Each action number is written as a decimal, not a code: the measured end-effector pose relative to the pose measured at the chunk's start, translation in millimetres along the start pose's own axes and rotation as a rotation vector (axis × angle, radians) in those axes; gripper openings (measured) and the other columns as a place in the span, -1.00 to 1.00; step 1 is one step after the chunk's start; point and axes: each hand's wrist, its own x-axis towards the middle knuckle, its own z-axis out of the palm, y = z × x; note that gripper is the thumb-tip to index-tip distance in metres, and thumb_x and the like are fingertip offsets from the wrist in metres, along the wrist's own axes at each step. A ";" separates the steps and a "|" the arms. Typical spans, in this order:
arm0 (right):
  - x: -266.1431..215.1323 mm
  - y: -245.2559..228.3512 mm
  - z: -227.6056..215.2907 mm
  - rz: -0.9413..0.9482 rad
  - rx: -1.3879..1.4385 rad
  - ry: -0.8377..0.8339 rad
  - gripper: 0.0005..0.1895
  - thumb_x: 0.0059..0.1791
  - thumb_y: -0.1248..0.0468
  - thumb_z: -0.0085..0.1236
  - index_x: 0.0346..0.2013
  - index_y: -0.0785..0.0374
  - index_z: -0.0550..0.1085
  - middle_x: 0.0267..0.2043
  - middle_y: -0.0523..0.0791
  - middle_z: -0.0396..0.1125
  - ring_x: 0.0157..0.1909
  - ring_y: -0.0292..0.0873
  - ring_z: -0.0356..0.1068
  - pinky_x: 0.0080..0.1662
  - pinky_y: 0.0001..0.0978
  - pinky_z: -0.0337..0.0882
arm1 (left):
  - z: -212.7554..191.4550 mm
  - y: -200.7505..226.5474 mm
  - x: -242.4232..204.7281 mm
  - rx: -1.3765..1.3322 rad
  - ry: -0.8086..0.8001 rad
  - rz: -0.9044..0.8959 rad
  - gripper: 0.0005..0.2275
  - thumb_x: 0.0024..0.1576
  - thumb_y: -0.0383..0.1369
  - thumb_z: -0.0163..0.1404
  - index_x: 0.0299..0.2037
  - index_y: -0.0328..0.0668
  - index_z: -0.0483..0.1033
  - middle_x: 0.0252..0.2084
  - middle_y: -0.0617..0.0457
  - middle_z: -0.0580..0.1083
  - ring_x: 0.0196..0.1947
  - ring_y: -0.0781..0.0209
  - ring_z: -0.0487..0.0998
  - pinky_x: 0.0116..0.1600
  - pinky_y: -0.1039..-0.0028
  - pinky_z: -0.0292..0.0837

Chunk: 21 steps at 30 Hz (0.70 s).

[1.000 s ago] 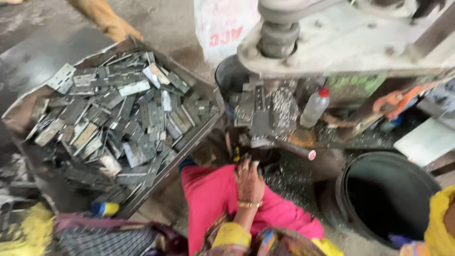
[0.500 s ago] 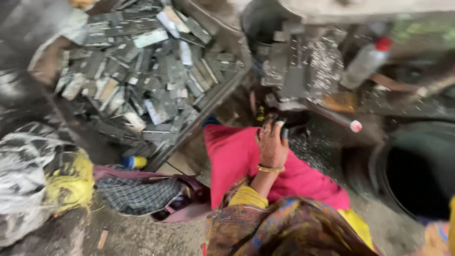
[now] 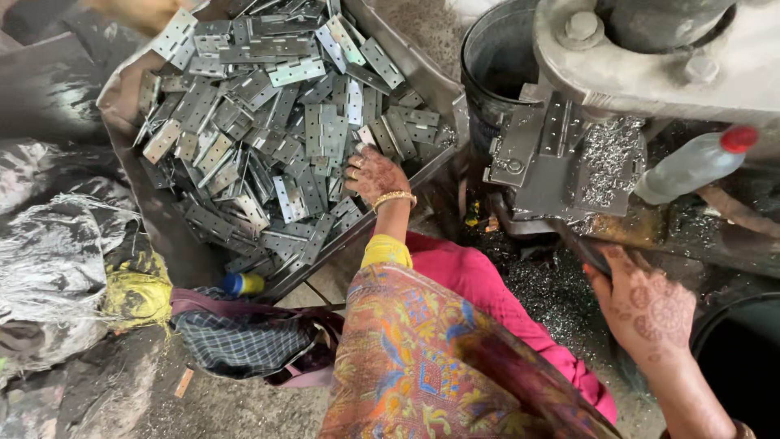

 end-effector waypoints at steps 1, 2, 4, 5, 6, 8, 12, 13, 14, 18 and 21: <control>-0.7 0.7 1.5 0.025 -0.004 -0.041 -0.58 0.07 -0.11 -0.01 0.15 -0.07 0.44 -0.02 -0.09 0.50 -0.21 0.09 0.56 -0.23 0.02 0.52 | 4.5 4.9 3.7 -0.057 -0.031 -0.032 -0.71 0.37 -0.32 -0.19 0.27 -0.16 0.33 0.17 -0.15 0.36 0.20 -0.14 0.39 0.22 0.04 0.35; -4.5 0.9 3.2 0.027 0.003 -0.048 -0.56 0.06 -0.13 0.00 0.16 -0.08 0.43 -0.04 -0.09 0.50 -0.20 0.09 0.56 -0.23 0.02 0.52 | 8.4 6.1 5.5 -0.061 0.026 -0.009 -0.69 0.33 -0.32 -0.16 0.26 -0.17 0.33 0.14 -0.14 0.37 0.17 -0.13 0.41 0.18 0.06 0.37; -16.3 0.1 7.8 0.026 0.016 -0.060 -0.51 0.02 -0.15 0.01 0.18 -0.08 0.41 -0.06 -0.08 0.50 -0.19 0.09 0.57 -0.22 0.01 0.53 | 13.2 4.5 8.7 -0.069 0.142 0.033 -0.64 0.23 -0.33 -0.09 0.23 -0.18 0.33 0.08 -0.14 0.40 0.10 -0.11 0.45 0.09 0.08 0.41; -20.6 0.2 12.1 0.055 0.029 -0.110 -0.49 0.02 -0.14 0.01 0.23 -0.11 0.39 -0.01 -0.07 0.48 -0.19 0.10 0.56 -0.23 0.00 0.54 | 15.2 0.0 8.3 -0.096 0.141 0.118 -0.62 0.22 -0.37 -0.07 0.25 -0.23 0.33 0.07 -0.14 0.42 0.08 -0.10 0.48 0.09 0.10 0.43; -25.5 0.3 17.9 0.084 0.041 -0.160 -0.46 0.02 -0.14 0.00 0.27 -0.14 0.36 0.03 -0.06 0.47 -0.18 0.12 0.56 -0.23 0.00 0.55 | 16.6 -4.7 6.4 -0.123 0.139 0.203 -0.59 0.20 -0.40 -0.05 0.27 -0.28 0.33 0.05 -0.14 0.44 0.06 -0.09 0.51 0.08 0.11 0.46; -36.0 3.7 32.1 0.105 0.092 -0.195 -0.42 0.01 -0.12 0.01 0.32 -0.16 0.32 0.10 -0.05 0.44 -0.16 0.13 0.55 -0.21 0.00 0.55 | 14.5 -12.4 7.4 -0.134 0.054 0.335 -0.58 0.11 -0.42 0.02 0.21 -0.27 0.38 0.04 -0.15 0.47 0.05 -0.08 0.54 0.09 0.17 0.49; -49.1 12.7 64.0 0.072 0.197 -0.146 -0.34 -0.03 -0.08 0.04 0.36 -0.10 0.25 0.18 -0.01 0.41 -0.08 0.15 0.52 -0.13 0.00 0.52 | 20.4 -22.5 2.3 -0.279 0.034 0.378 -0.62 0.07 -0.45 0.06 0.13 -0.19 0.45 0.03 -0.16 0.52 0.02 -0.09 0.59 0.08 0.22 0.53; -49.7 14.3 67.1 0.059 0.220 -0.132 -0.32 -0.04 -0.07 0.05 0.37 -0.08 0.23 0.20 0.00 0.40 -0.07 0.16 0.52 -0.12 0.00 0.51 | 23.9 -22.6 2.6 -0.365 0.116 0.349 -0.63 0.11 -0.48 0.03 0.16 -0.21 0.44 0.02 -0.15 0.54 0.01 -0.09 0.61 0.06 0.19 0.54; -49.1 15.3 67.5 0.096 0.224 -0.166 -0.33 -0.02 -0.06 0.04 0.39 -0.11 0.22 0.16 -0.01 0.42 -0.06 0.16 0.52 -0.09 0.01 0.50 | 27.1 -21.4 4.6 -0.308 0.119 0.414 -0.63 0.09 -0.50 0.03 0.14 -0.17 0.46 0.01 -0.15 0.54 0.00 -0.11 0.60 0.04 0.19 0.54; -51.4 8.4 60.3 0.093 0.281 -0.187 -0.35 0.00 -0.02 0.04 0.40 -0.17 0.22 0.10 -0.02 0.46 -0.03 0.17 0.50 -0.08 0.05 0.49 | 27.7 -35.0 11.3 -0.196 -0.036 0.398 -0.63 0.10 -0.51 0.01 0.16 -0.12 0.44 -0.01 -0.18 0.55 0.00 -0.16 0.59 0.06 0.17 0.52; -51.9 7.1 56.6 0.065 0.290 -0.140 -0.35 -0.01 0.00 0.04 0.39 -0.15 0.21 0.11 0.01 0.44 -0.04 0.19 0.49 -0.09 0.06 0.48 | 17.8 -27.3 16.5 -0.294 -0.069 0.381 -0.62 0.07 -0.50 0.03 0.14 -0.27 0.42 -0.06 -0.26 0.55 -0.04 -0.22 0.59 0.04 0.15 0.51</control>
